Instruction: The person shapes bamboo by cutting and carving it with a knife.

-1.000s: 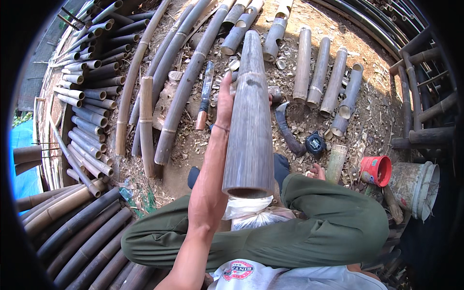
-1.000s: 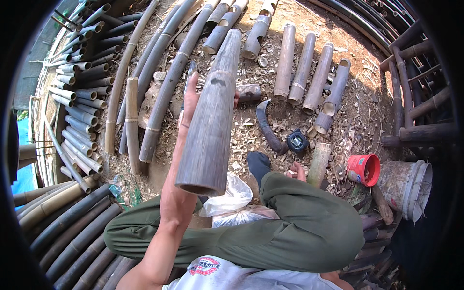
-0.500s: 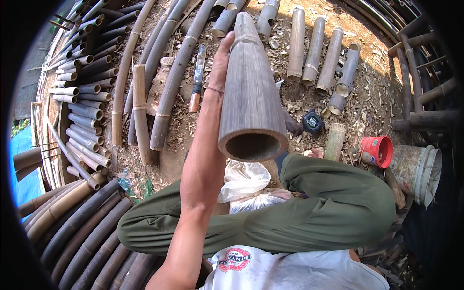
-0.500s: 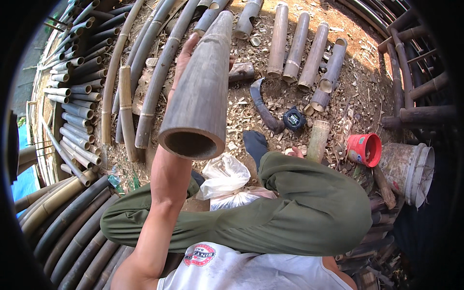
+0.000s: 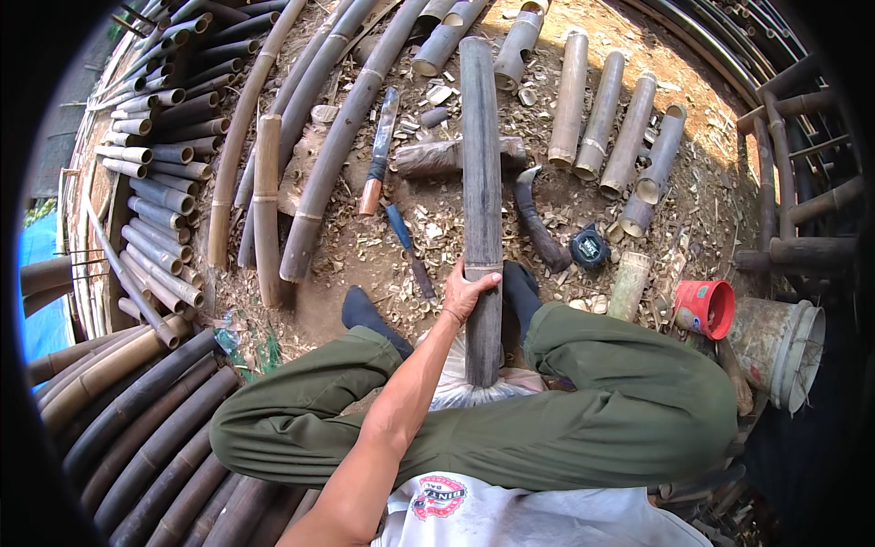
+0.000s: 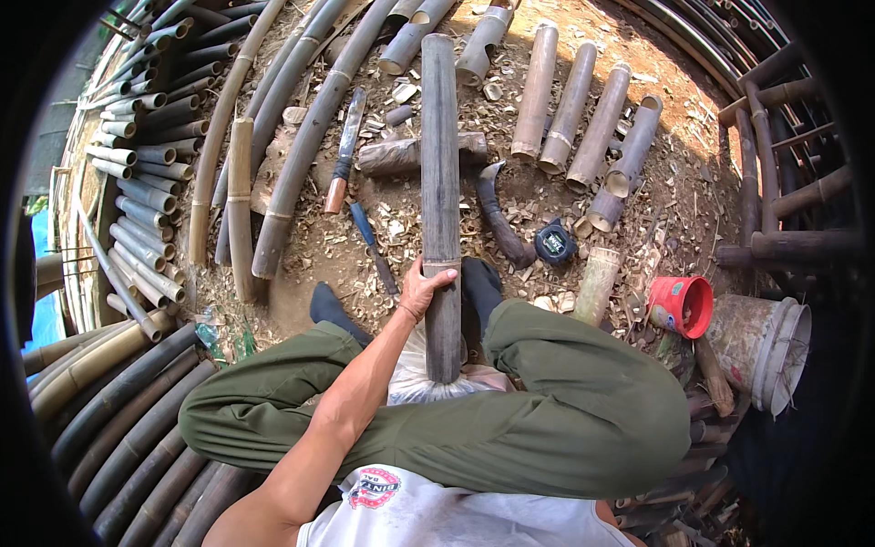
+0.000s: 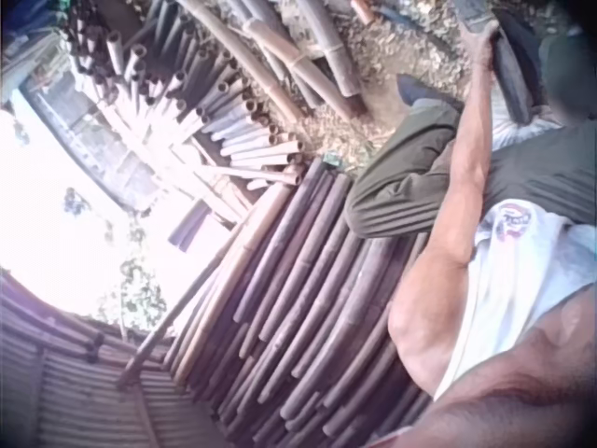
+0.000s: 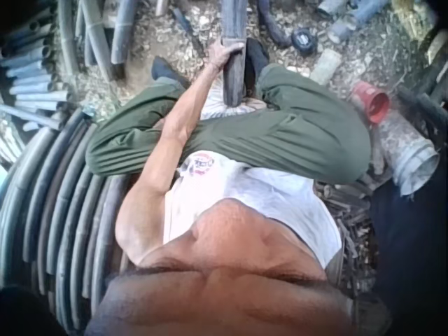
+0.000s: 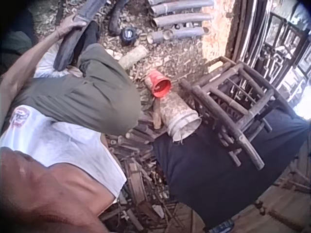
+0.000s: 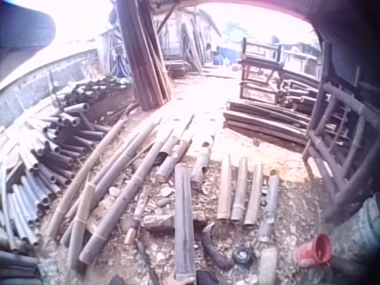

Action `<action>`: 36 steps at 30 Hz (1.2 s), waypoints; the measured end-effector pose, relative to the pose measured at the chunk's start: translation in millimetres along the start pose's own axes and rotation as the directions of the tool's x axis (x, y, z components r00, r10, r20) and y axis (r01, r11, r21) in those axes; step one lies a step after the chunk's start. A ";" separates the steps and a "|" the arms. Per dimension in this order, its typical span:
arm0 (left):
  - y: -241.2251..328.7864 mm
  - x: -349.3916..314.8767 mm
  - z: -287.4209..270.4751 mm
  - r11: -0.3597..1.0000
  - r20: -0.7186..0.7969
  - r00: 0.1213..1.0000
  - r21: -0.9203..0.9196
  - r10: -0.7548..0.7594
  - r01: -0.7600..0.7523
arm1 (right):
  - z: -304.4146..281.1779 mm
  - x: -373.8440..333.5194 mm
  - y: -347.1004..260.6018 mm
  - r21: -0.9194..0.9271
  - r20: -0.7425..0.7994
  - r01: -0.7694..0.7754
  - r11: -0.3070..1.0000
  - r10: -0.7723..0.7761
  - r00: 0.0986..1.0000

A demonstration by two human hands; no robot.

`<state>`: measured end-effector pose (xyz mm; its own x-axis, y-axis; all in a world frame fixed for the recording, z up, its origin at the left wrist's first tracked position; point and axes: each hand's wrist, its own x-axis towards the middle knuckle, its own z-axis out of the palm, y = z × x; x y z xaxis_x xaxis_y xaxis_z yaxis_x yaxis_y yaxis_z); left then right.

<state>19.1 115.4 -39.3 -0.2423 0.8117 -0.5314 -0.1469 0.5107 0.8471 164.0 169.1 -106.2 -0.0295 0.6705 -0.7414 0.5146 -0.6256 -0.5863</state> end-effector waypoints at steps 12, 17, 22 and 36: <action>-21.5 14.0 -12.0 0.992 0.039 0.998 -0.111 -0.053 0.057 | -0.8 6.3 0.8 -0.085 -0.013 -0.059 0.995 0.058 0.998; -22.4 24.4 -7.8 0.983 0.063 0.997 -0.174 -0.044 0.054 | 4.0 -11.6 -6.8 0.099 0.054 0.009 0.995 -0.014 0.998; -8.1 28.4 -3.1 1.000 0.050 0.999 -0.001 -0.020 0.020 | -5.4 -8.7 0.2 0.053 0.056 0.047 0.997 -0.050 0.997; 50.0 92.4 -98.9 0.981 -0.224 0.969 0.141 -0.103 0.136 | -90.2 -66.0 3.6 -0.040 -0.045 0.480 0.877 -0.481 0.875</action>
<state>-105.5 187.9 -45.6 -0.4342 0.6711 -0.6009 -0.0422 0.6512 0.7577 245.1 158.6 -29.9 -0.2345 0.9061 -0.3522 0.4715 -0.2108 -0.8563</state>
